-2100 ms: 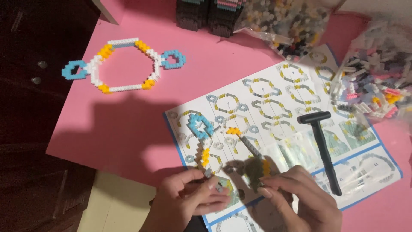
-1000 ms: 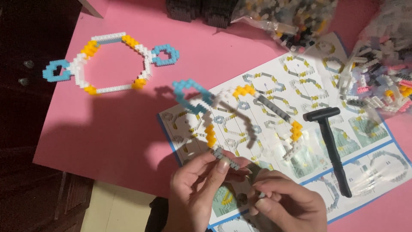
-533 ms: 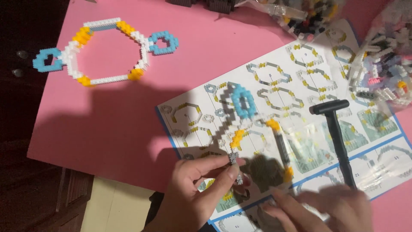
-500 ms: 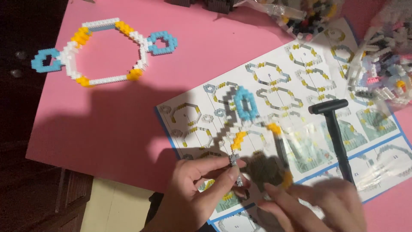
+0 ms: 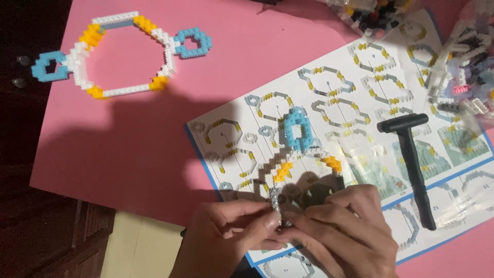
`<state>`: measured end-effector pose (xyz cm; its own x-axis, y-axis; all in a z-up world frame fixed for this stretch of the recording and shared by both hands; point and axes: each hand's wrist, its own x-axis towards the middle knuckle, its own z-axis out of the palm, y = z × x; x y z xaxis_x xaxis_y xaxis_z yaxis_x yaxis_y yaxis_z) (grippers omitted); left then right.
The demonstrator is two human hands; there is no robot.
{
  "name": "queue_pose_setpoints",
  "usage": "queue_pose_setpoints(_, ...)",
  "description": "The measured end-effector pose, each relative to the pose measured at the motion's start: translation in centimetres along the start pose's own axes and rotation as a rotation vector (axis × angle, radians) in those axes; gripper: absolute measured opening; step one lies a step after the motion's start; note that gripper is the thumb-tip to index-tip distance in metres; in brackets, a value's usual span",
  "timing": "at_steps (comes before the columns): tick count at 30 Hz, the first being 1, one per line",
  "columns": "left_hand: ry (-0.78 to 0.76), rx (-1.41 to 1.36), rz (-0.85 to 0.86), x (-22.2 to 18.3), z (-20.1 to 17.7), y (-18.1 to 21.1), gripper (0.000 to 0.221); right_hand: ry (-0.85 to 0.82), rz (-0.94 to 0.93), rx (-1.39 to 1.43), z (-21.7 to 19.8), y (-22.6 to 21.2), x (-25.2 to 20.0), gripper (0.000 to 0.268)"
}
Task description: Assembling a complex structure using small interlocking toy blocks by following a step-by-step instruction manual.
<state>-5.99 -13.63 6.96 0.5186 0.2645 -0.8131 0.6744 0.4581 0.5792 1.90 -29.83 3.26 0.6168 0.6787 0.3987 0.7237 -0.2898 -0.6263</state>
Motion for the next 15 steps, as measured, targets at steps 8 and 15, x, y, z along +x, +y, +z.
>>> queue_pose_setpoints(8,0.019,0.007,0.02,0.0,0.6,0.9,0.029,0.007,-0.011,0.004,0.6,1.1,-0.1,0.02)
queue_pose_setpoints(15,0.026,0.015,0.02,0.0,0.5,-0.2,0.029,0.004,-0.003,0.003,0.2,1.0,-0.3,0.02)
